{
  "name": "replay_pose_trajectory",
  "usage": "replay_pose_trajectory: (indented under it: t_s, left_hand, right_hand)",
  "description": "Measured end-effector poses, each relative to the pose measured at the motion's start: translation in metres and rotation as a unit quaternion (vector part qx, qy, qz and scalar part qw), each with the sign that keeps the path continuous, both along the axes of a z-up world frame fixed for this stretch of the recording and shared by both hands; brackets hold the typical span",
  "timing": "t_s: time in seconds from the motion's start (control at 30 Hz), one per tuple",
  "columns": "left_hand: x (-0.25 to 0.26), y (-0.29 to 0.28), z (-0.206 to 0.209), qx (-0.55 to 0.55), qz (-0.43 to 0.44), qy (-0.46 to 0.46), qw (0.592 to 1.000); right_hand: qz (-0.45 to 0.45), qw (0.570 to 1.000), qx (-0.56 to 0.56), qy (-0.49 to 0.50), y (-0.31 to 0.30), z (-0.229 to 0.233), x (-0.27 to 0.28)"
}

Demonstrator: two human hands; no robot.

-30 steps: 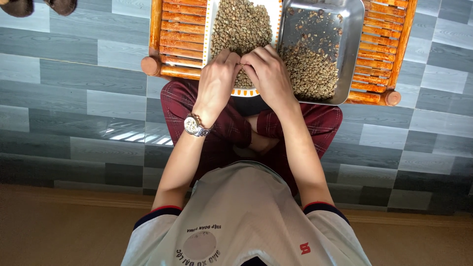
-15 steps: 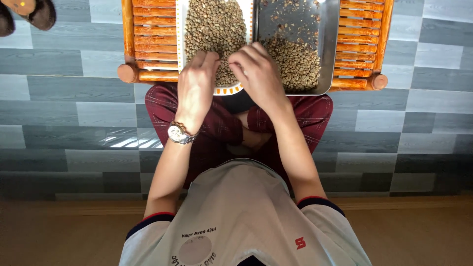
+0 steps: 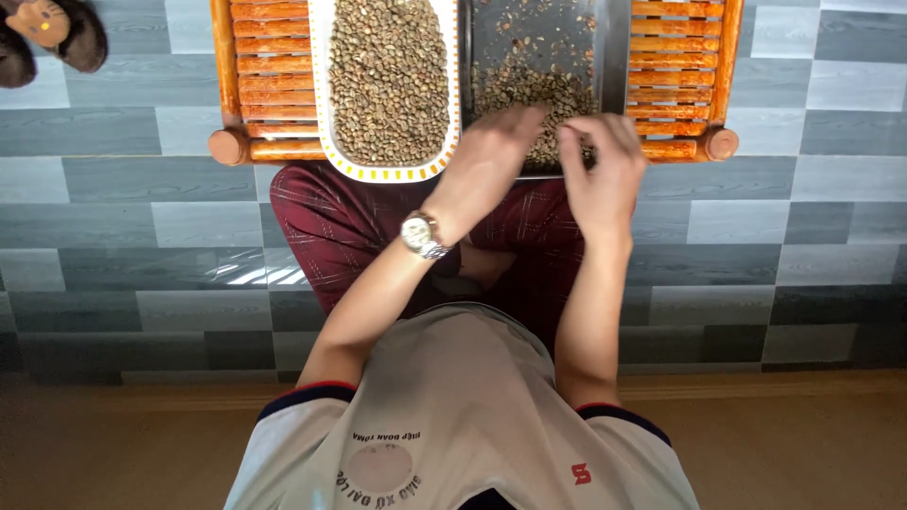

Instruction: Manually sorting green coffee beans by picking them from one tray and placing them into another to remove defects.

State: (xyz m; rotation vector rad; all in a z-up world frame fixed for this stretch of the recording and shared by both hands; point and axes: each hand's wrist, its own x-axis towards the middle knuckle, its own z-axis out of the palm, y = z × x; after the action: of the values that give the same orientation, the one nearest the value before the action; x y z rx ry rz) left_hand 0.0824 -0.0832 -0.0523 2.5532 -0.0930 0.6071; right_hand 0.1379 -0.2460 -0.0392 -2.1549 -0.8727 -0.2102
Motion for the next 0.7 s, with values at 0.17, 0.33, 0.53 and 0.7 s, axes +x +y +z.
replay_pose_trajectory:
  t_s: [0.17, 0.33, 0.53, 0.7]
  left_hand:
    - [-0.007, 0.004, 0.006, -0.014, -0.001, -0.005, 1.000]
    - [-0.049, 0.058, 0.011, 0.019, 0.051, 0.064, 0.996]
    - [-0.088, 0.105, 0.013, 0.065, 0.137, 0.178, 0.972]
    - [-0.082, 0.100, 0.021, 0.046, 0.175, 0.150, 0.972]
  right_hand:
    - [-0.001, 1.000, 0.009, -0.016, -0.008, 0.007, 0.002]
    - [0.025, 1.000, -0.012, 0.009, 0.022, -0.002, 0.002]
    - [0.216, 0.976, 0.012, -0.037, 0.085, -0.007, -0.011]
    - [0.198, 0.967, -0.129, -0.095, 0.125, -0.008, -0.023]
